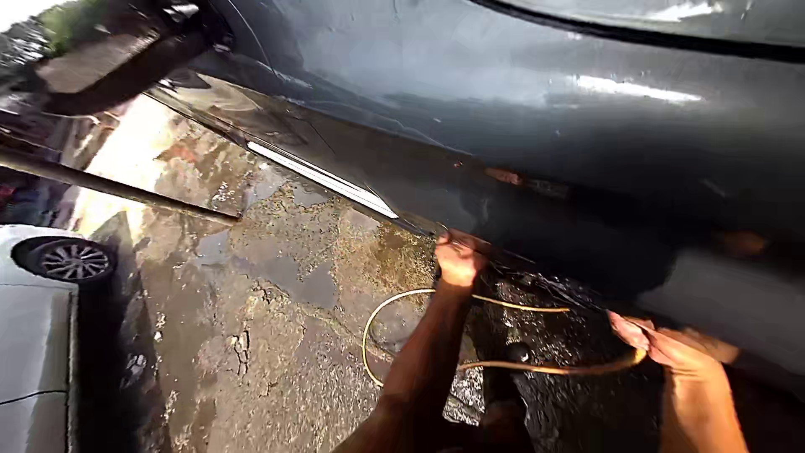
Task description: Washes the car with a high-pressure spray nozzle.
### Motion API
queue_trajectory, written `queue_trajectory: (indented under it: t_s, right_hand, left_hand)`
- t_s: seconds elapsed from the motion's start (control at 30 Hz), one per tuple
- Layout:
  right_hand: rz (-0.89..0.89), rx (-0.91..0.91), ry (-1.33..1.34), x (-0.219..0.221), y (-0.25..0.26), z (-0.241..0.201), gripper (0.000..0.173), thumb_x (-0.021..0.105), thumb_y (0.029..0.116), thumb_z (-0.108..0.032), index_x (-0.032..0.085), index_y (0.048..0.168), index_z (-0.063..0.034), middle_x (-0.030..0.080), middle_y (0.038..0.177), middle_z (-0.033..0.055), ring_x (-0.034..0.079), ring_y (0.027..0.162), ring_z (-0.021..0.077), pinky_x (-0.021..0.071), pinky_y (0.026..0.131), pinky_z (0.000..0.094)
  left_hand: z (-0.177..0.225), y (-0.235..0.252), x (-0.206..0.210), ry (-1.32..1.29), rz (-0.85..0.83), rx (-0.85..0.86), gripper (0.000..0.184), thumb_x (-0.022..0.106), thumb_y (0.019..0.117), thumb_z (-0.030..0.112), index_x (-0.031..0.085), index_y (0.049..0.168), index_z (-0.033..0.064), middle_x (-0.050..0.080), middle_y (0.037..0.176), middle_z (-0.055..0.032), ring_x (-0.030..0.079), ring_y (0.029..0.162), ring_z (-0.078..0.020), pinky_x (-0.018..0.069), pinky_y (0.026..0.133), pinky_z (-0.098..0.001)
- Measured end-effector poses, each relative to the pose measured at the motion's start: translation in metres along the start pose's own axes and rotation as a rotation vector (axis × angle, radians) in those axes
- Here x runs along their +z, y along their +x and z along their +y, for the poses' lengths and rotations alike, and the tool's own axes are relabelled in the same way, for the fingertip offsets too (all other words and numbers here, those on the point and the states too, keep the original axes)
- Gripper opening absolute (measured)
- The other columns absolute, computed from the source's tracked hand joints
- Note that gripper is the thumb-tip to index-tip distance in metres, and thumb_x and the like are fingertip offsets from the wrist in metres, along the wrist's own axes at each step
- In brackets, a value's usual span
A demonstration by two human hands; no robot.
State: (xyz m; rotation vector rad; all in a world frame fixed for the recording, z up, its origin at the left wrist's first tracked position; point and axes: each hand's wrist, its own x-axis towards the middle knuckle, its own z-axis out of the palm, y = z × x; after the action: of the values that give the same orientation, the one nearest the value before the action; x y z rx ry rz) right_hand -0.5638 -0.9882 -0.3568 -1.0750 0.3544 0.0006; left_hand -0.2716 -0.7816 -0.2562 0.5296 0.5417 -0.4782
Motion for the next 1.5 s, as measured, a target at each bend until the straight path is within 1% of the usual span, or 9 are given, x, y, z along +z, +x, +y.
queue_trajectory:
  t_s: [0.07, 0.23, 0.4, 0.67, 0.83, 1.1, 1.17, 1.33, 1.5]
  right_hand:
    - [0.08, 0.056, -0.102, 0.025, 0.003, -0.005, 0.029, 0.059, 0.0976, -0.055, 0.066, 0.082, -0.0319, 0.049, 0.059, -0.0198, 0.041, 0.048, -0.0075, 0.0352, 0.046, 0.0121]
    - [0.134, 0.006, -0.358, 0.071, -0.028, -0.007, 0.046, 0.045, 0.1051, -0.028, 0.055, 0.148, -0.0162, 0.049, 0.066, -0.0064, 0.039, 0.048, 0.0046, 0.0353, 0.043, 0.022]
    - [0.283, -0.003, -0.531, 0.106, -0.076, -0.022, 0.045, 0.044, 0.1066, -0.032, 0.057, 0.148, -0.0206, 0.047, 0.063, -0.0048, 0.038, 0.046, 0.0071, 0.0349, 0.042, 0.0247]
    - [0.379, -0.029, -0.585, 0.129, -0.118, -0.041, 0.043, 0.044, 0.1073, -0.03, 0.058, 0.147, -0.0202, 0.051, 0.067, -0.0048, 0.04, 0.047, 0.0059, 0.0362, 0.041, 0.0224]
    - [0.416, 0.015, -0.699, 0.147, -0.094, -0.036, 0.043, 0.046, 0.106, -0.035, 0.06, 0.145, -0.0244, 0.056, 0.07, -0.0049, 0.045, 0.051, 0.0056, 0.0416, 0.047, 0.0247]
    - [0.458, 0.148, -0.913, 0.165, -0.083, -0.034, 0.043, 0.042, 0.106, -0.04, 0.061, 0.144, -0.0316, 0.067, 0.083, -0.0031, 0.053, 0.059, 0.007, 0.0488, 0.058, 0.0332]
    - [0.435, 0.178, -0.924, 0.167, -0.085, -0.037, 0.043, 0.042, 0.1063, -0.039, 0.06, 0.145, -0.0315, 0.065, 0.08, -0.0029, 0.052, 0.059, 0.0085, 0.048, 0.057, 0.0343]
    - [0.319, 0.378, -1.035, 0.177, -0.071, -0.024, 0.044, 0.038, 0.1094, -0.035, 0.054, 0.15, -0.0308, 0.071, 0.093, 0.0079, 0.064, 0.073, 0.0217, 0.0535, 0.073, 0.0499]
    - [0.362, 0.215, -0.775, 0.174, -0.007, -0.008, 0.043, 0.042, 0.1088, -0.031, 0.055, 0.149, -0.0243, 0.066, 0.085, 0.0056, 0.055, 0.062, 0.0152, 0.0503, 0.06, 0.0379]
  left_hand:
    - [0.021, 0.017, -0.001, 0.046, 0.094, 0.011, 0.049, 0.022, 0.1048, 0.057, 0.052, 0.102, 0.0177, 0.06, 0.088, -0.003, 0.062, 0.084, -0.02, 0.0554, 0.077, -0.0448]
    - [0.05, 0.056, -0.023, 0.072, 0.238, 0.062, 0.063, 0.017, 0.1043, 0.06, 0.049, 0.13, 0.0123, 0.062, 0.118, -0.0133, 0.061, 0.107, -0.0287, 0.0532, 0.089, -0.0567]
    - [0.025, 0.018, -0.014, 0.067, -0.002, -0.025, 0.06, 0.013, 0.1056, 0.057, 0.054, 0.112, 0.0137, 0.066, 0.099, -0.0087, 0.065, 0.095, -0.0245, 0.0558, 0.084, -0.0508]
    - [0.044, 0.06, -0.025, 0.092, 0.056, 0.089, 0.063, 0.013, 0.1057, 0.056, 0.048, 0.134, 0.0122, 0.061, 0.124, -0.0106, 0.06, 0.114, -0.0249, 0.0522, 0.094, -0.0546]
    - [0.01, 0.013, -0.024, 0.197, -0.051, -0.077, 0.052, 0.022, 0.1047, 0.055, 0.054, 0.11, 0.0139, 0.067, 0.096, -0.009, 0.067, 0.089, -0.0234, 0.0568, 0.079, -0.0462]
    - [0.063, 0.12, -0.075, 0.185, 0.164, 0.171, 0.043, 0.026, 0.11, 0.042, 0.05, 0.122, 0.0076, 0.062, 0.106, -0.0123, 0.064, 0.097, -0.0244, 0.0556, 0.088, -0.0471]
    - [0.059, 0.125, -0.087, 0.319, 0.193, 0.2, 0.038, 0.031, 0.1101, 0.04, 0.054, 0.111, 0.0093, 0.064, 0.093, -0.0071, 0.066, 0.083, -0.018, 0.058, 0.077, -0.0377]
    - [0.053, 0.14, -0.145, 0.91, 0.207, 0.21, 0.032, 0.048, 0.109, 0.019, 0.059, 0.13, -0.0025, 0.067, 0.117, -0.0166, 0.066, 0.102, -0.0221, 0.0556, 0.091, -0.0395]
    - [0.064, 0.124, -0.165, 1.688, 0.29, 0.153, 0.051, 0.054, 0.1048, 0.047, 0.071, 0.098, -0.0006, 0.066, 0.078, -0.0112, 0.059, 0.062, -0.0212, 0.052, 0.064, -0.0434]
